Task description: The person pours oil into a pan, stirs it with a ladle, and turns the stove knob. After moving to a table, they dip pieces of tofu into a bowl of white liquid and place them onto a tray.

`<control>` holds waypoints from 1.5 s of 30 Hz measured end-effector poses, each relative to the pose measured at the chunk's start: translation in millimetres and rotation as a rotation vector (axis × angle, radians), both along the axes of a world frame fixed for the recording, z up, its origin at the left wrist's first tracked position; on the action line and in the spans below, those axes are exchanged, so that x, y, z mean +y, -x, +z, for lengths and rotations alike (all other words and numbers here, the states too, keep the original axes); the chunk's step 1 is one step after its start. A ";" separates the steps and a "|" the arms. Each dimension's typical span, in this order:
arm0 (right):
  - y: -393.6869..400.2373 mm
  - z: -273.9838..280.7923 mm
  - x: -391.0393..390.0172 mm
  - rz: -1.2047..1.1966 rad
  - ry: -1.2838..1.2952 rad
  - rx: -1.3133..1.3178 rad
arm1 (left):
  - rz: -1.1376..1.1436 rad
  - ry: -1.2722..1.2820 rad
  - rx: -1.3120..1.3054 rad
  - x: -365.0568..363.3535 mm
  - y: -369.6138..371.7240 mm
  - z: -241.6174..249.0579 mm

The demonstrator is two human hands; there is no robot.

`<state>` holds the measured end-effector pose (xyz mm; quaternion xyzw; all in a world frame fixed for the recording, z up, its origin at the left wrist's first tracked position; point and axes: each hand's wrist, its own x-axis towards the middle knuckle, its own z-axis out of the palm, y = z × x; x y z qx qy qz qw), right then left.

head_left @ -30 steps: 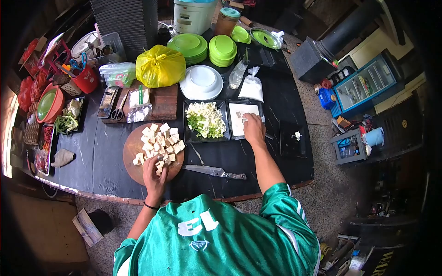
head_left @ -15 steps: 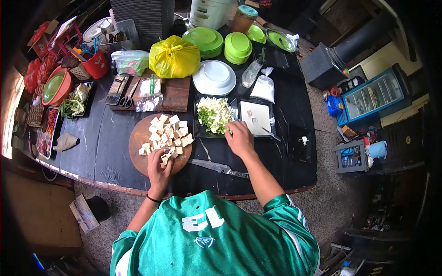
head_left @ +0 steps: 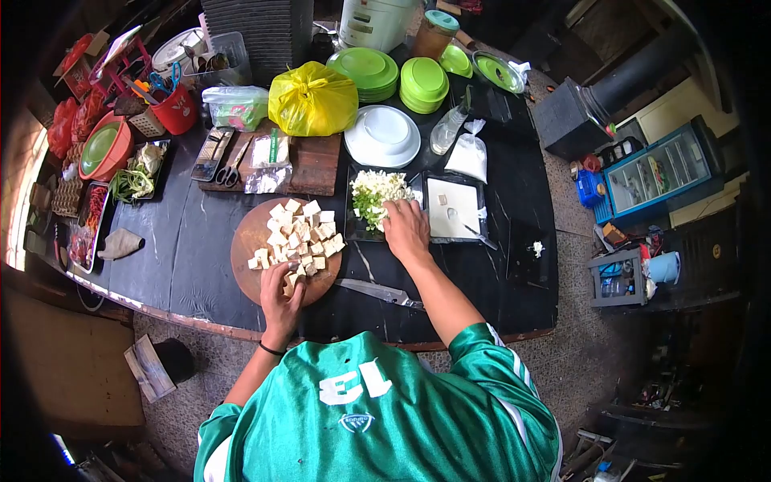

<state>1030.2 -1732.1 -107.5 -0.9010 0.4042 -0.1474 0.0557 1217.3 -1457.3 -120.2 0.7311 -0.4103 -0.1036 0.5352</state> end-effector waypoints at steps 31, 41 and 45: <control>6.8 28.5 -34.7 0.103 -0.205 -0.243 | -0.023 -0.020 -0.021 -0.8 2.6 3.7; -31.1 7.9 -12.9 0.382 0.099 0.111 | -0.014 -0.043 -0.013 3.5 0.3 6.6; -35.4 5.5 -16.0 0.406 0.122 0.084 | 0.015 0.009 -0.100 3.6 -1.3 5.1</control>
